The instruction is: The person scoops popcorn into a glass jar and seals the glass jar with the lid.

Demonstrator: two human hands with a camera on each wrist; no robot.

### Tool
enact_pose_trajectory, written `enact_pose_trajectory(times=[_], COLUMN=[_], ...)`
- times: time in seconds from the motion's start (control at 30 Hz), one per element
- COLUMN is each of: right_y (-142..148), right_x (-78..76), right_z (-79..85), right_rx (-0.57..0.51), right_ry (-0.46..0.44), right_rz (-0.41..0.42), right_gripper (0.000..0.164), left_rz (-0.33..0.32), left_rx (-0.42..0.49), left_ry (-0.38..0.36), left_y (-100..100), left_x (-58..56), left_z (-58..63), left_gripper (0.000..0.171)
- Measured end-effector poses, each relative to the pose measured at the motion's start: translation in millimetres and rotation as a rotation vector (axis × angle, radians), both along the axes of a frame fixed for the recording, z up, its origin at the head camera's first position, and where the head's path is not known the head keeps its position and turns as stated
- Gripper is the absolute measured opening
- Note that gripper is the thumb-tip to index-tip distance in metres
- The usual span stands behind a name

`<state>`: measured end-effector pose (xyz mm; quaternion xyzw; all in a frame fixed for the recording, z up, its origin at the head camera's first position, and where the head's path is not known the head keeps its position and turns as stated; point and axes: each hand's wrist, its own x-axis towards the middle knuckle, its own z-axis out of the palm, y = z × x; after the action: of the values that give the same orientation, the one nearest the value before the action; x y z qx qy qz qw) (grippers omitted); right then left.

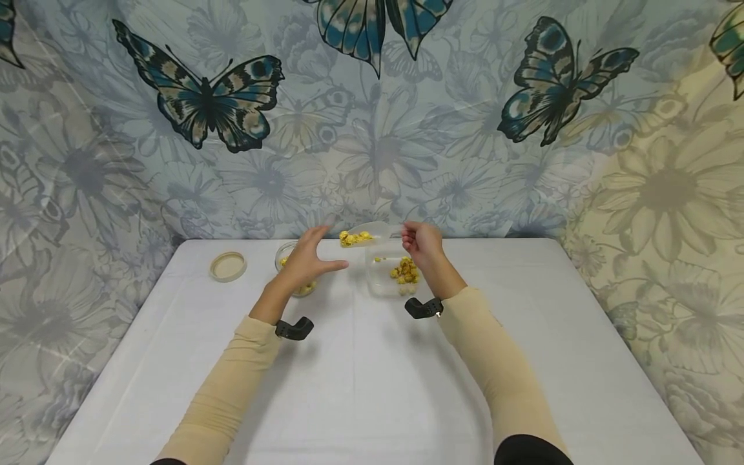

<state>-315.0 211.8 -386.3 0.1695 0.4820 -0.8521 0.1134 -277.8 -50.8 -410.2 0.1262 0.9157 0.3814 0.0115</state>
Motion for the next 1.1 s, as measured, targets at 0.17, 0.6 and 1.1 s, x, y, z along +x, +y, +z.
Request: enact_pose_trajectory(times=[0.17, 0.6, 1.1], right_y=[-9, -33, -57], right_x=[-2.0, -4.0, -8.9], right_z=[-1.6, -4.3, -13.0], right_rx=[0.012, 0.045, 0.084], right_ry=[0.0, 0.011, 0.0], right_rz=[-0.001, 0.029, -0.009], right_gripper=[0.007, 0.008, 0.006], left_rz=[0.012, 0.074, 0.156], left_rx=[0.002, -0.028, 0.029], left_ry=[-0.004, 0.019, -0.011], left_y=[-12, -37, -59], left_x=[0.7, 2.4, 7.9], left_z=[-0.8, -1.0, -19.8], left_gripper=[0.097, 0.097, 0.101])
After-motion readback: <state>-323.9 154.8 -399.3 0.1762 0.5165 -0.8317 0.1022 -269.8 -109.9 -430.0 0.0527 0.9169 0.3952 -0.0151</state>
